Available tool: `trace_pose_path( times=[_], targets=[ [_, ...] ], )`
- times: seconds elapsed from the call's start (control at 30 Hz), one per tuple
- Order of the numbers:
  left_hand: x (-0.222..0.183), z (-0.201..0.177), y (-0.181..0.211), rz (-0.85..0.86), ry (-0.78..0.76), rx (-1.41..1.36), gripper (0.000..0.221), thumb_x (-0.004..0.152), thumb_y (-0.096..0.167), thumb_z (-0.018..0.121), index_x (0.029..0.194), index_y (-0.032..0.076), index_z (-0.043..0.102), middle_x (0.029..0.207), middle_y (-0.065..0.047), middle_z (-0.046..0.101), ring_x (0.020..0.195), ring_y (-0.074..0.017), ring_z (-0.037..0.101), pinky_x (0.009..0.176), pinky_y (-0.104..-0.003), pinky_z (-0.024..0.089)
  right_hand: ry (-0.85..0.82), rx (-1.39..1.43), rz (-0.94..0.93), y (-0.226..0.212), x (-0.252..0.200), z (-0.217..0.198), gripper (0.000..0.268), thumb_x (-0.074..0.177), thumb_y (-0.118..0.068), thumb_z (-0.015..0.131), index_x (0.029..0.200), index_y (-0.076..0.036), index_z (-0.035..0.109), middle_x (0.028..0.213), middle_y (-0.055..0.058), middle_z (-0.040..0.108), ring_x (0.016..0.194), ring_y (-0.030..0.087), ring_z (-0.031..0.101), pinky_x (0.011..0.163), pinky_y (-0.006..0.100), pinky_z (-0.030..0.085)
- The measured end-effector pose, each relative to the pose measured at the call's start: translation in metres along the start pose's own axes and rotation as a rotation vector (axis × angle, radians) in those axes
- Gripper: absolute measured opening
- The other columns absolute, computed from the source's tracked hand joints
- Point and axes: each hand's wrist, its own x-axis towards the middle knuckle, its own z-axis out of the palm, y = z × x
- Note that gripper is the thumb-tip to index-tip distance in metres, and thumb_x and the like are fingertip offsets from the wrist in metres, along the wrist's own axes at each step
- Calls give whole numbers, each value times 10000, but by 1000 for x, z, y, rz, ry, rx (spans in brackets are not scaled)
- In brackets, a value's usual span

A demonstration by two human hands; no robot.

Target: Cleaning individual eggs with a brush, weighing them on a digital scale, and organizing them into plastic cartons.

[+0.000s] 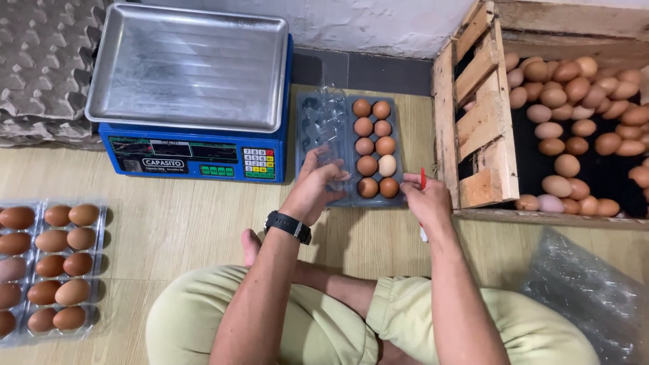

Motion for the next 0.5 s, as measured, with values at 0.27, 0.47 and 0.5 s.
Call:
trace_pose_path(
  times=[0.27,0.47,0.5],
  targets=[
    [19,-7,-25,-42,32,-344,712,803,66,635,1480,101,418,1209,-129,565,1001,-234,623,932,-738,570,-18,79,24,-18,-17,-6,290,831,-221,769,1106,-200,856,903,31,812,832,213,785,706,339,602],
    [29,-11,-38,-62,13,-468,671,781,150,663,1417,139,450,1197,-96,583,997,-231,610,827,-741,595,-99,197,47,-17,-20,-15,418,776,-149,776,1191,-122,823,976,22,790,829,128,713,680,290,566],
    [30,-11,-40,-67,5,-495,668,784,171,671,1414,152,451,1201,-90,584,1000,-229,605,801,-756,597,-148,202,46,-12,-19,-17,507,724,-133,789,1231,-115,804,1003,-24,770,843,89,691,679,266,559]
  ],
)
